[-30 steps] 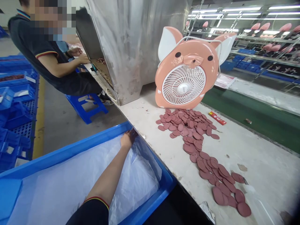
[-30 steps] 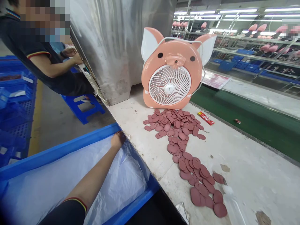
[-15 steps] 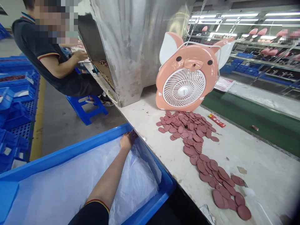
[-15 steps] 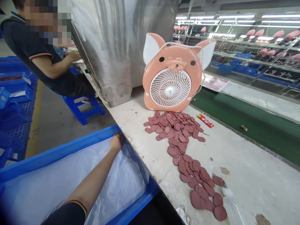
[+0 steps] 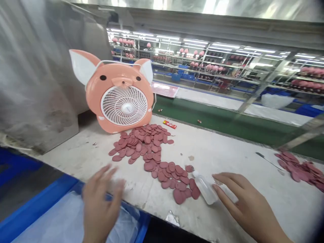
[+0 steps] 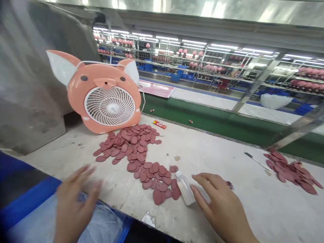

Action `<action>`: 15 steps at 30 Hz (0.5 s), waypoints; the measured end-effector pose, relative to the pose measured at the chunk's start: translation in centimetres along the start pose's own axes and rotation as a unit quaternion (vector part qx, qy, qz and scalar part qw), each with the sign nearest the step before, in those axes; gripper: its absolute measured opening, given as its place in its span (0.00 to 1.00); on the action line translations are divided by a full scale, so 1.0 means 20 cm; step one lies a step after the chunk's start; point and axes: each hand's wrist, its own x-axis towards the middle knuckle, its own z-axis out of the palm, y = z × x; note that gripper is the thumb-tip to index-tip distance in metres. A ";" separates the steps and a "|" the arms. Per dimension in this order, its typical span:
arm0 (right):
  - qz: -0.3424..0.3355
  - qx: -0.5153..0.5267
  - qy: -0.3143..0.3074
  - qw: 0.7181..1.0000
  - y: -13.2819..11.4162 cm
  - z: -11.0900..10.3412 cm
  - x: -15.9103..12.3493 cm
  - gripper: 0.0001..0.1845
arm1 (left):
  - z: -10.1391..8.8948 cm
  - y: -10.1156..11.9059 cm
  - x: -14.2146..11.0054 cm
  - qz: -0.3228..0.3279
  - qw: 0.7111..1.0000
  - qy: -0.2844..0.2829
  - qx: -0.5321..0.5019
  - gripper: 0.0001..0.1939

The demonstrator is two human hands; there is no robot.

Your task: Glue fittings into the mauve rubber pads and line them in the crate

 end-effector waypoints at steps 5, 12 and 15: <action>0.056 0.018 -0.092 0.994 -0.07 -0.01 -0.01 0.20 | 0.09 0.32 0.14 0.094 0.984 -0.140 0.064 0.22; 0.198 0.138 -0.168 0.956 -0.11 0.09 -0.17 0.16 | 0.10 0.33 0.20 0.065 0.987 -0.132 0.061 0.15; 0.224 0.154 -0.157 0.949 -0.09 0.10 -0.16 0.20 | 0.09 0.33 0.21 0.055 0.990 -0.122 0.048 0.15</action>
